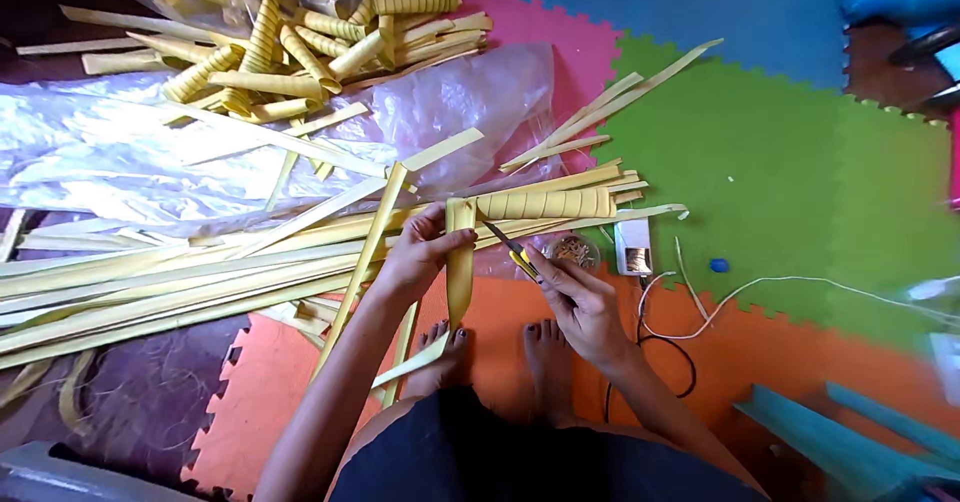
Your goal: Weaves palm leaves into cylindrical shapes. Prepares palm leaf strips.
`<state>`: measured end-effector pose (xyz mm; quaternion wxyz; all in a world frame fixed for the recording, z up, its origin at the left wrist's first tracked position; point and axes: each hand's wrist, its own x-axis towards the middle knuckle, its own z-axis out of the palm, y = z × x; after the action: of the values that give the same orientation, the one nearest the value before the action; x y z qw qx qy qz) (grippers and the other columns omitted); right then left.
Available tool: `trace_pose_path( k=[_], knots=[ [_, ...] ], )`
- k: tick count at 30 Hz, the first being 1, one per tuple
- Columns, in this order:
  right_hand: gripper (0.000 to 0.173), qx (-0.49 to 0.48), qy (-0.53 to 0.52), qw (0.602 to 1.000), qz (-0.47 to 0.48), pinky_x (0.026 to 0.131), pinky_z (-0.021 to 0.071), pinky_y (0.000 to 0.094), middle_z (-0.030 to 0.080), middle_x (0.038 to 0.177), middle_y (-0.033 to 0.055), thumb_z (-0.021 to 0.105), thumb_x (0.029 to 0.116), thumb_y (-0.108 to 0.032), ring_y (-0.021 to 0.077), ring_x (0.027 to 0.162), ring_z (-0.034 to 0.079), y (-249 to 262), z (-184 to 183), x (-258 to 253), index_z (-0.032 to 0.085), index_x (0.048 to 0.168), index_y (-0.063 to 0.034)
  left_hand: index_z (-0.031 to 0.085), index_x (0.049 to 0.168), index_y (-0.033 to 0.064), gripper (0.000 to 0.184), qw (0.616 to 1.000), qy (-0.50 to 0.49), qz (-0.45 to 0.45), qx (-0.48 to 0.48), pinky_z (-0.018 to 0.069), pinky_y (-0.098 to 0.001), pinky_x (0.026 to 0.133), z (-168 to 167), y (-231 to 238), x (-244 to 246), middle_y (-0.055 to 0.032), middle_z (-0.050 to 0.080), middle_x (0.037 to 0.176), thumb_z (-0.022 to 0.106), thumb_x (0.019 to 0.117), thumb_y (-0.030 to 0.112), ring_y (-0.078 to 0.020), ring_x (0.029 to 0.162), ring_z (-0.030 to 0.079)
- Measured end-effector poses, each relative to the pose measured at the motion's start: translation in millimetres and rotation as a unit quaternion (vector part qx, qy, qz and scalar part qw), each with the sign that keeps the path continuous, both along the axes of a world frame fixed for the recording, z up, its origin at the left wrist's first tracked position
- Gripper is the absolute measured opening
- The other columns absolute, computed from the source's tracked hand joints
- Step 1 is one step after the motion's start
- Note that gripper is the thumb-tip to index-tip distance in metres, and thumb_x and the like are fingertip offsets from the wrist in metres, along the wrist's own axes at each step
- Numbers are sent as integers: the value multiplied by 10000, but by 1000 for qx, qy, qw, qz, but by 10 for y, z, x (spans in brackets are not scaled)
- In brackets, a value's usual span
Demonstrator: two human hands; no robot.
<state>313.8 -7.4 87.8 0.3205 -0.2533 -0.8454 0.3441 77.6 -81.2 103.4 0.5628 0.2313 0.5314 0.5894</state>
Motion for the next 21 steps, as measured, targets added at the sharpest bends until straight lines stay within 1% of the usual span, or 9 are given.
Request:
trace_pose_path(
  k=[4, 7, 9, 11, 12, 14, 15, 17, 21],
  knots=[
    [324, 3, 6, 1000, 5, 780, 566, 195, 723, 1086, 113, 563, 1025, -98, 79, 861, 681, 3, 4, -63, 704, 1316, -88, 621, 1213, 151, 352, 995, -85, -57, 15, 594, -213, 672, 102, 10, 165, 13, 728, 975, 559, 934, -55, -47, 753, 687],
    [340, 4, 17, 1000, 5, 796, 571, 197, 719, 1095, 118, 583, 1006, -70, 82, 880, 686, 2, 44, -74, 698, 1325, -88, 484, 1346, 171, 597, 978, -129, -150, 66, 595, -223, 742, 105, 31, 230, 18, 703, 1170, 628, 831, -92, -56, 859, 696],
    [343, 1, 28, 1000, -5, 754, 561, 174, 709, 1086, 129, 567, 1010, -70, 56, 825, 666, 15, 73, -19, 689, 1331, -76, 476, 1408, 154, 671, 985, -13, -137, 102, 599, -229, 787, 195, 102, 104, 45, 659, 1261, 688, 803, -46, -42, 952, 684],
    [329, -7, 31, 999, -19, 714, 559, 169, 715, 1064, 138, 557, 1022, -81, 48, 785, 661, 42, 56, 66, 688, 1322, -53, 450, 1467, 84, 689, 967, 214, -67, 119, 614, -257, 830, 428, 273, -300, 2, 606, 1362, 692, 832, -28, -80, 1014, 690],
    [332, -14, 23, 999, -24, 703, 552, 168, 715, 1057, 137, 551, 1027, -90, 45, 775, 653, 42, 13, 118, 680, 1329, -41, 436, 1488, 48, 711, 927, 363, -24, 92, 620, -267, 812, 560, 369, -565, -43, 560, 1420, 718, 838, -11, -98, 1012, 695],
    [341, -27, -10, 999, -25, 724, 554, 168, 720, 1064, 125, 551, 1027, -114, 46, 796, 658, 31, -174, 194, 681, 1337, -54, 393, 1547, 1, 821, 809, 586, 16, -33, 589, -441, 880, 822, 562, -1005, -219, 389, 1577, 762, 815, -38, -318, 1179, 637],
    [337, -41, -36, 998, -15, 733, 564, 186, 721, 1079, 122, 555, 1023, -130, 63, 815, 671, 20, -317, 218, 693, 1327, -75, 361, 1554, -23, 861, 771, 630, 0, -94, 553, -530, 944, 923, 638, -1127, -280, 306, 1601, 781, 803, -48, -424, 1269, 562],
    [321, -66, -113, 991, 16, 762, 599, 292, 709, 1127, 134, 578, 1008, -172, 163, 890, 702, -25, -619, 262, 725, 1291, -140, 446, 1479, -70, 814, 752, 639, -49, -151, 466, -650, 1004, 960, 686, -1140, -347, 384, 1516, 833, 763, -46, -531, 1302, 489],
    [350, -63, -234, 967, 83, 932, 543, 547, 668, 1207, 231, 649, 958, -152, 424, 1097, 647, -55, -1049, 320, 739, 1287, -232, 589, 1366, -9, 638, 817, 517, -181, -182, 532, -596, 905, 422, 433, -616, -286, 591, 1283, 851, 785, 27, -432, 1087, 641]
  ],
)
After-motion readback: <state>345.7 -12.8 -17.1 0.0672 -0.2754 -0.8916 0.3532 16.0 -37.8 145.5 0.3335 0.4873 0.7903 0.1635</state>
